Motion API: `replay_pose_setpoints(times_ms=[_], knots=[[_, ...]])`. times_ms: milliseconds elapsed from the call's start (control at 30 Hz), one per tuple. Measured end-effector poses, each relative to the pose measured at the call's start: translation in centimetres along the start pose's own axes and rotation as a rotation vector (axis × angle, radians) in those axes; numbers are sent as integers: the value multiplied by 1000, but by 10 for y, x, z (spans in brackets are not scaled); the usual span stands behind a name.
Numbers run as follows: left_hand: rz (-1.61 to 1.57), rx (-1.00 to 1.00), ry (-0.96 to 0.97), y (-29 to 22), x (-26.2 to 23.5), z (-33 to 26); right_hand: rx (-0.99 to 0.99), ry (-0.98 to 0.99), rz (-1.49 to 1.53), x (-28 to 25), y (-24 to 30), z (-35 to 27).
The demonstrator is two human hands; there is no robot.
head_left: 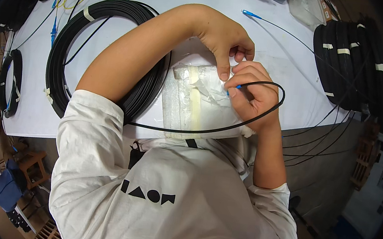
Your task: Test connectivity and power levels of fiber optic cables using an optical power meter and a visual fault locator.
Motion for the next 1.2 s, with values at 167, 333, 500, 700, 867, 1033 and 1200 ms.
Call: replay_pose_setpoints(times_ms=[167, 333, 500, 700, 867, 1033, 1200], knots=[[17, -13, -4, -1, -1, 0, -7, -23, -19, -1, 1, 2], [25, -2, -17, 1, 0, 1, -10, -24, -11, 0, 1, 1], [5, -7, -6, 1, 0, 0, -3, 0, 26, 0, -1, -1], [-30, -13, 0, 4, -2, -1, 67, -237, 89, -3, -5, -8], [111, -70, -47, -10, 8, -3, 52, -260, 68, -4, -3, -8], [205, -78, -89, -11, 10, 0, 33, -189, 63, -5, -1, -4], [142, -59, -63, -6, 6, 2, 22, -131, -20, -2, 1, -1]])
Point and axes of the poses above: each hand's wrist, its own z-axis towards the middle knuckle, its own x-axis out of the palm, y = z × x, the point moved 2 cm from there along z, towards the middle knuckle, and after that the axes turned 9 degrees about -x, right-handed, at the moved point
